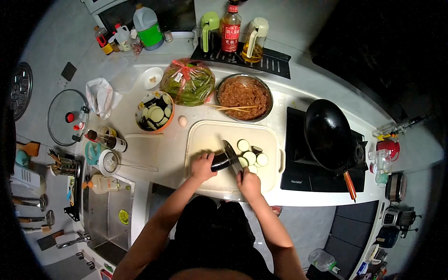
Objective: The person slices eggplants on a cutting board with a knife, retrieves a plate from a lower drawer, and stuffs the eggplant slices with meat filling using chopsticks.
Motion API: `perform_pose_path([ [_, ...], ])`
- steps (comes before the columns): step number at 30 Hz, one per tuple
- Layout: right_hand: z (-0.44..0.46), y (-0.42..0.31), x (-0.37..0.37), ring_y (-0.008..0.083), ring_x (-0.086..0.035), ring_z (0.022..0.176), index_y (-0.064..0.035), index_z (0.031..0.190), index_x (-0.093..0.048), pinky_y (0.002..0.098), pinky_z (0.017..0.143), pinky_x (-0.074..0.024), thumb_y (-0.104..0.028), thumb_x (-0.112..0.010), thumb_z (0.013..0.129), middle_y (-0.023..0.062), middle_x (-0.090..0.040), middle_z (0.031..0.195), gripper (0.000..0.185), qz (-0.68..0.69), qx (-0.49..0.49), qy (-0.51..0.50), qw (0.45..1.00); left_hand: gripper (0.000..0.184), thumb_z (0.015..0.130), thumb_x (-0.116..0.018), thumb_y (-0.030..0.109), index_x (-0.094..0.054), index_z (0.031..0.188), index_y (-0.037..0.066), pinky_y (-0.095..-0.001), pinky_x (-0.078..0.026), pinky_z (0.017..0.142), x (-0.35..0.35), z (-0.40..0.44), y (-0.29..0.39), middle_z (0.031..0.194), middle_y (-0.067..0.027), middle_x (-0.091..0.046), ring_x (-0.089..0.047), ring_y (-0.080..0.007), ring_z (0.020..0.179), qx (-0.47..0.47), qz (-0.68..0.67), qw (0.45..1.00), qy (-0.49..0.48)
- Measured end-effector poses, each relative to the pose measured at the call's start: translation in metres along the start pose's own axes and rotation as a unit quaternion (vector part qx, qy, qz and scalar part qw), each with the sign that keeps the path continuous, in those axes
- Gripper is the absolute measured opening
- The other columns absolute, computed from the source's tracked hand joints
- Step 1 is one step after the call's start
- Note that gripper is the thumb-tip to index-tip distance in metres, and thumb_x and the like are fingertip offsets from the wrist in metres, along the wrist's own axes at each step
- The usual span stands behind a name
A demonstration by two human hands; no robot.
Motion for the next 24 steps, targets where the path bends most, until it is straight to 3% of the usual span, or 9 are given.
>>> perform_pose_path([
  [10, -0.009, -0.007, 0.005, 0.0393, -0.056, 0.054, 0.0031, 0.074, -0.051, 0.0452, 0.052, -0.0466, -0.016, -0.056, 0.077, 0.023, -0.054, 0.056, 0.02, -0.037, 0.016, -0.049, 0.998, 0.063, 0.055, -0.074, 0.031, -0.047, 0.109, 0.013, -0.0383, -0.049, 0.067, 0.006, 0.0, 0.001, 0.098, -0.0096, -0.051, -0.054, -0.0273, 0.087, -0.002, 0.002, 1.0, 0.003],
  [16, 0.017, -0.005, -0.029, 0.0377, -0.057, 0.055, 0.002, 0.077, -0.053, 0.0441, 0.053, -0.0476, -0.016, -0.056, 0.077, 0.0219, -0.056, 0.059, 0.018, -0.066, 0.018, -0.075, 0.995, 0.06, 0.054, -0.075, 0.03, -0.049, 0.105, 0.012, -0.0378, -0.049, 0.067, 0.01, -0.001, 0.003, 0.096, -0.0095, -0.052, -0.054, -0.0277, 0.085, 0.017, -0.007, 1.0, 0.012],
  [20, 0.04, 0.003, -0.07, 0.0391, -0.056, 0.055, 0.0019, 0.076, -0.051, 0.0457, 0.052, -0.0467, -0.017, -0.057, 0.075, 0.0224, -0.056, 0.06, 0.02, -0.004, 0.029, -0.024, 0.999, 0.062, 0.053, -0.075, 0.03, -0.048, 0.106, 0.012, -0.0379, -0.049, 0.068, 0.008, -0.003, 0.0, 0.096, -0.0099, -0.052, -0.054, -0.0277, 0.086, 0.014, -0.007, 0.999, 0.031],
  [24, 0.04, 0.009, -0.07, 0.037, -0.059, 0.061, 0.0003, 0.08, -0.052, 0.0441, 0.057, -0.0485, -0.019, -0.058, 0.075, 0.0216, -0.059, 0.067, 0.021, -0.008, 0.004, -0.037, 0.999, 0.063, 0.053, -0.074, 0.03, -0.048, 0.107, 0.011, -0.038, -0.048, 0.069, 0.002, 0.0, -0.003, 0.097, -0.0103, -0.052, -0.054, -0.0276, 0.087, 0.019, -0.026, 0.999, 0.035],
])
Point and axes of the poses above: each hand's wrist, its own z-axis towards the middle knuckle, its own x-axis out of the back of the hand, y = z × x, the point moved 9 cm from there along z, towards the middle knuckle
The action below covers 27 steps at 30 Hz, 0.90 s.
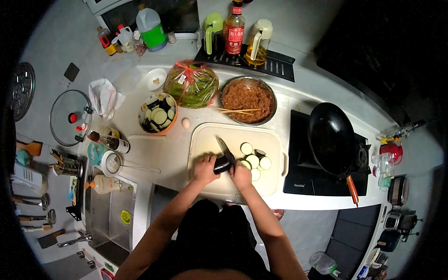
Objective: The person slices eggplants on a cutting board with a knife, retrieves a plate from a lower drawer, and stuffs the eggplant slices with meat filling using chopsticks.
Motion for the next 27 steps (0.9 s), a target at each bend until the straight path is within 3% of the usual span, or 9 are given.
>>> perform_pose_path([
  [5, -0.022, 0.041, 0.023, 0.0389, -0.058, 0.059, 0.0025, 0.082, -0.052, 0.0453, 0.057, -0.0485, -0.02, -0.054, 0.078, 0.0231, -0.058, 0.064, 0.023, 0.0, -0.054, 0.008, 0.998, 0.064, 0.054, -0.074, 0.031, -0.046, 0.108, 0.011, -0.0377, -0.049, 0.069, 0.0, 0.0, 0.001, 0.097, -0.0102, -0.052, -0.054, -0.0273, 0.088, 0.0, 0.002, 1.0, -0.025],
  [12, -0.046, 0.012, 0.052, 0.0387, -0.057, 0.055, 0.0035, 0.08, -0.053, 0.0447, 0.053, -0.0474, -0.018, -0.055, 0.078, 0.0235, -0.056, 0.059, 0.021, 0.014, -0.007, 0.04, 0.999, 0.064, 0.054, -0.073, 0.033, -0.047, 0.108, 0.01, -0.0371, -0.05, 0.068, 0.001, 0.003, 0.001, 0.098, -0.0102, -0.053, -0.054, -0.0268, 0.088, -0.004, 0.018, 0.999, -0.031],
  [19, -0.056, -0.007, 0.066, 0.0395, -0.056, 0.054, 0.0047, 0.079, -0.052, 0.0443, 0.052, -0.0466, -0.016, -0.055, 0.078, 0.0236, -0.055, 0.058, 0.021, -0.001, 0.021, 0.002, 1.0, 0.066, 0.053, -0.074, 0.031, -0.048, 0.11, 0.009, -0.0387, -0.05, 0.069, 0.007, 0.001, 0.004, 0.096, -0.0136, -0.055, -0.056, -0.0294, 0.086, -0.006, 0.008, 1.0, -0.026],
  [27, -0.047, -0.009, 0.061, 0.0407, -0.055, 0.056, 0.0029, 0.076, -0.051, 0.0453, 0.053, -0.0465, -0.016, -0.056, 0.076, 0.0235, -0.055, 0.059, 0.02, -0.018, 0.019, -0.032, 0.999, 0.062, 0.054, -0.075, 0.031, -0.048, 0.107, 0.011, -0.0371, -0.049, 0.068, 0.007, 0.001, 0.003, 0.096, -0.0101, -0.053, -0.054, -0.0265, 0.088, -0.004, 0.007, 1.0, -0.023],
])
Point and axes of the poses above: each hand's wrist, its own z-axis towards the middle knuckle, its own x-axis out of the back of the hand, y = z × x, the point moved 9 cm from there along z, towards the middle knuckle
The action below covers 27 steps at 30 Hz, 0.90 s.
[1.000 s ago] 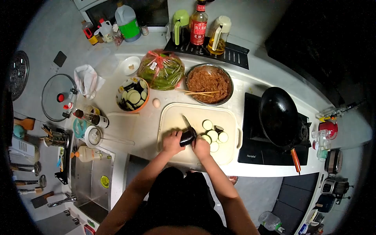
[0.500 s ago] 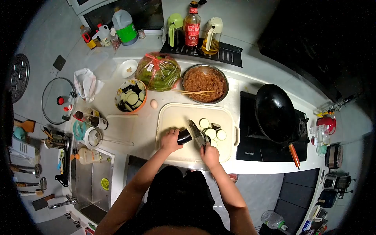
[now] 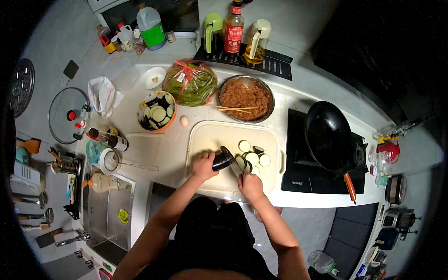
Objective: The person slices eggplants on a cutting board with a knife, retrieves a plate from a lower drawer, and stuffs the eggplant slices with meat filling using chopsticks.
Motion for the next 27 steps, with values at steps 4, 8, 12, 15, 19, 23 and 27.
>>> perform_pose_path([
  [4, 0.022, -0.003, -0.016, 0.0393, -0.057, 0.059, 0.003, 0.076, -0.053, 0.0455, 0.056, -0.0478, -0.018, -0.056, 0.076, 0.0238, -0.056, 0.061, 0.021, 0.005, 0.007, -0.006, 1.0, 0.062, 0.054, -0.075, 0.031, -0.048, 0.107, 0.012, -0.0379, -0.049, 0.067, -0.002, -0.002, 0.001, 0.096, -0.0096, -0.053, -0.054, -0.0272, 0.087, -0.011, 0.014, 1.0, 0.015],
  [8, 0.044, 0.0, -0.047, 0.0404, -0.056, 0.059, 0.0029, 0.075, -0.052, 0.0471, 0.056, -0.0469, -0.018, -0.057, 0.075, 0.0242, -0.056, 0.062, 0.021, 0.01, 0.008, 0.003, 1.0, 0.063, 0.053, -0.075, 0.031, -0.048, 0.107, 0.012, -0.0386, -0.049, 0.067, -0.002, -0.003, 0.002, 0.096, -0.0094, -0.053, -0.054, -0.0275, 0.087, -0.011, 0.021, 0.999, 0.027],
  [12, 0.048, 0.0, -0.05, 0.0402, -0.056, 0.059, 0.0026, 0.076, -0.053, 0.0467, 0.056, -0.0469, -0.018, -0.057, 0.075, 0.0238, -0.056, 0.062, 0.021, 0.019, 0.016, 0.015, 1.0, 0.064, 0.053, -0.075, 0.032, -0.048, 0.107, 0.013, -0.0391, -0.049, 0.067, -0.004, 0.0, -0.002, 0.097, -0.0094, -0.053, -0.054, -0.0272, 0.088, -0.001, 0.019, 1.0, 0.025],
  [15, 0.043, 0.003, -0.042, 0.039, -0.058, 0.06, 0.0025, 0.077, -0.053, 0.0459, 0.057, -0.0479, -0.019, -0.056, 0.076, 0.0235, -0.057, 0.064, 0.022, 0.03, 0.0, 0.018, 0.999, 0.064, 0.053, -0.075, 0.032, -0.048, 0.108, 0.012, -0.0391, -0.049, 0.068, -0.01, 0.001, -0.003, 0.098, -0.0099, -0.052, -0.053, -0.0273, 0.089, 0.006, 0.007, 1.0, 0.011],
  [19, 0.024, 0.003, -0.026, 0.0387, -0.057, 0.058, 0.0022, 0.077, -0.053, 0.0453, 0.055, -0.0478, -0.02, -0.056, 0.076, 0.0226, -0.057, 0.061, 0.022, 0.027, -0.001, 0.04, 0.999, 0.065, 0.054, -0.074, 0.032, -0.047, 0.109, 0.012, -0.0391, -0.049, 0.069, -0.008, 0.0, -0.003, 0.1, -0.0107, -0.051, -0.053, -0.0273, 0.091, 0.011, 0.006, 1.0, -0.01],
  [23, 0.0, -0.003, 0.0, 0.0381, -0.057, 0.054, 0.0018, 0.078, -0.052, 0.0448, 0.051, -0.0471, -0.018, -0.055, 0.077, 0.0226, -0.056, 0.059, 0.02, 0.02, 0.014, 0.048, 0.999, 0.065, 0.054, -0.074, 0.032, -0.048, 0.11, 0.012, -0.0386, -0.049, 0.068, -0.008, 0.001, -0.002, 0.099, -0.0105, -0.052, -0.054, -0.0271, 0.089, 0.005, 0.005, 1.0, -0.001],
  [27, -0.007, -0.005, 0.004, 0.0379, -0.056, 0.054, 0.002, 0.081, -0.053, 0.044, 0.052, -0.0473, -0.017, -0.056, 0.077, 0.0228, -0.055, 0.058, 0.02, 0.005, 0.01, 0.017, 1.0, 0.065, 0.054, -0.074, 0.032, -0.048, 0.11, 0.012, -0.0377, -0.049, 0.068, -0.005, 0.0, -0.002, 0.097, -0.0103, -0.053, -0.055, -0.0267, 0.087, 0.003, 0.012, 1.0, -0.003],
])
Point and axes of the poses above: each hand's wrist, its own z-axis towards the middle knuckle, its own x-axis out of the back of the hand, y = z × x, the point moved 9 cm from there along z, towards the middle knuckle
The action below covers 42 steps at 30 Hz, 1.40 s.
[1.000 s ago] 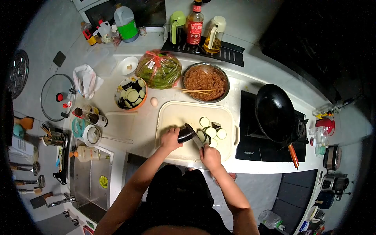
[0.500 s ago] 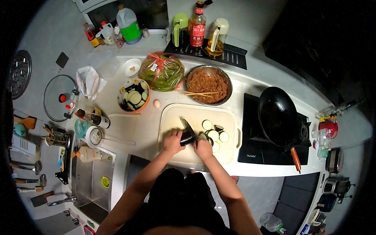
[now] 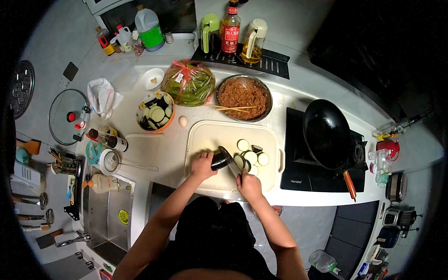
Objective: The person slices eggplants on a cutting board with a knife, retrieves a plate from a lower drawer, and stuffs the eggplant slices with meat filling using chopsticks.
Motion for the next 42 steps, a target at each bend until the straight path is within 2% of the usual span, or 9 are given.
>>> perform_pose_path([
  [9, 0.024, 0.005, -0.018, 0.0385, -0.058, 0.059, 0.0024, 0.073, -0.056, 0.0456, 0.056, -0.0479, -0.018, -0.056, 0.076, 0.024, -0.057, 0.062, 0.021, 0.013, 0.001, -0.029, 0.999, 0.063, 0.055, -0.075, 0.033, -0.048, 0.107, 0.012, -0.0373, -0.049, 0.066, 0.003, -0.001, 0.002, 0.097, -0.009, -0.053, -0.055, -0.0261, 0.086, -0.007, 0.016, 1.0, 0.018],
  [13, 0.05, 0.001, -0.068, 0.0381, -0.058, 0.06, 0.0023, 0.073, -0.056, 0.0452, 0.057, -0.0487, -0.019, -0.056, 0.075, 0.0228, -0.058, 0.065, 0.021, -0.014, 0.008, -0.033, 0.999, 0.063, 0.053, -0.076, 0.033, -0.048, 0.106, 0.012, -0.0371, -0.049, 0.067, 0.003, -0.002, 0.003, 0.097, -0.0091, -0.053, -0.054, -0.0259, 0.087, -0.005, 0.02, 1.0, 0.014],
  [16, 0.052, 0.003, -0.072, 0.0377, -0.058, 0.06, 0.0014, 0.076, -0.053, 0.0453, 0.058, -0.0486, -0.02, -0.055, 0.077, 0.0225, -0.058, 0.065, 0.021, 0.002, -0.013, -0.01, 1.0, 0.067, 0.053, -0.076, 0.034, -0.047, 0.109, 0.011, -0.038, -0.049, 0.069, -0.001, -0.001, -0.001, 0.099, -0.0094, -0.053, -0.054, -0.0267, 0.089, 0.008, -0.002, 1.0, 0.004],
  [19, 0.047, 0.011, -0.06, 0.038, -0.058, 0.06, 0.0013, 0.076, -0.053, 0.0457, 0.057, -0.0483, -0.02, -0.054, 0.078, 0.0227, -0.058, 0.064, 0.021, 0.001, -0.009, 0.003, 1.0, 0.071, 0.054, -0.077, 0.035, -0.045, 0.112, 0.01, -0.0389, -0.047, 0.074, 0.004, -0.004, -0.003, 0.104, -0.0111, -0.051, -0.052, -0.029, 0.093, 0.008, -0.048, 0.999, 0.003],
  [22, 0.033, 0.043, -0.045, 0.0383, -0.058, 0.059, 0.0017, 0.078, -0.053, 0.0457, 0.057, -0.0481, -0.02, -0.054, 0.078, 0.023, -0.058, 0.063, 0.022, 0.02, -0.068, 0.025, 0.997, 0.071, 0.057, -0.076, 0.035, -0.043, 0.116, 0.012, -0.0393, -0.044, 0.079, 0.02, -0.017, -0.005, 0.109, -0.013, -0.048, -0.049, -0.0316, 0.097, -0.023, -0.094, 0.994, 0.046],
  [23, 0.03, 0.052, -0.044, 0.0384, -0.058, 0.059, 0.0026, 0.078, -0.054, 0.0459, 0.057, -0.0479, -0.02, -0.054, 0.078, 0.0231, -0.058, 0.063, 0.022, 0.02, -0.073, 0.023, 0.997, 0.068, 0.063, -0.073, 0.032, -0.041, 0.12, 0.014, -0.0403, -0.042, 0.083, 0.012, -0.018, -0.005, 0.114, -0.0147, -0.044, -0.046, -0.034, 0.1, -0.049, -0.142, 0.988, 0.024],
  [27, 0.018, 0.048, -0.033, 0.0389, -0.057, 0.059, 0.003, 0.076, -0.053, 0.0459, 0.056, -0.0472, -0.019, -0.055, 0.078, 0.0236, -0.057, 0.063, 0.022, 0.03, -0.067, 0.043, 0.996, 0.062, 0.069, -0.07, 0.029, -0.041, 0.122, 0.017, -0.0416, -0.041, 0.087, 0.008, -0.021, 0.002, 0.119, -0.0153, -0.042, -0.044, -0.0356, 0.106, -0.075, -0.231, 0.969, 0.037],
  [34, 0.003, 0.012, 0.0, 0.0377, -0.057, 0.057, 0.0016, 0.076, -0.052, 0.0439, 0.054, -0.0473, -0.017, -0.056, 0.077, 0.0221, -0.057, 0.06, 0.019, 0.013, -0.028, 0.026, 0.999, 0.06, 0.069, -0.07, 0.03, -0.043, 0.121, 0.019, -0.0404, -0.042, 0.086, -0.001, -0.012, 0.008, 0.117, -0.0131, -0.043, -0.045, -0.033, 0.106, -0.092, -0.206, 0.974, 0.022],
  [42, -0.001, 0.008, 0.003, 0.0378, -0.057, 0.056, 0.0021, 0.076, -0.053, 0.0437, 0.053, -0.0476, -0.016, -0.057, 0.077, 0.0227, -0.056, 0.059, 0.019, -0.002, -0.013, 0.005, 1.0, 0.058, 0.068, -0.07, 0.028, -0.045, 0.119, 0.017, -0.0396, -0.041, 0.086, 0.011, -0.014, 0.013, 0.111, -0.0101, -0.046, -0.045, -0.0311, 0.103, -0.104, -0.192, 0.975, 0.036],
])
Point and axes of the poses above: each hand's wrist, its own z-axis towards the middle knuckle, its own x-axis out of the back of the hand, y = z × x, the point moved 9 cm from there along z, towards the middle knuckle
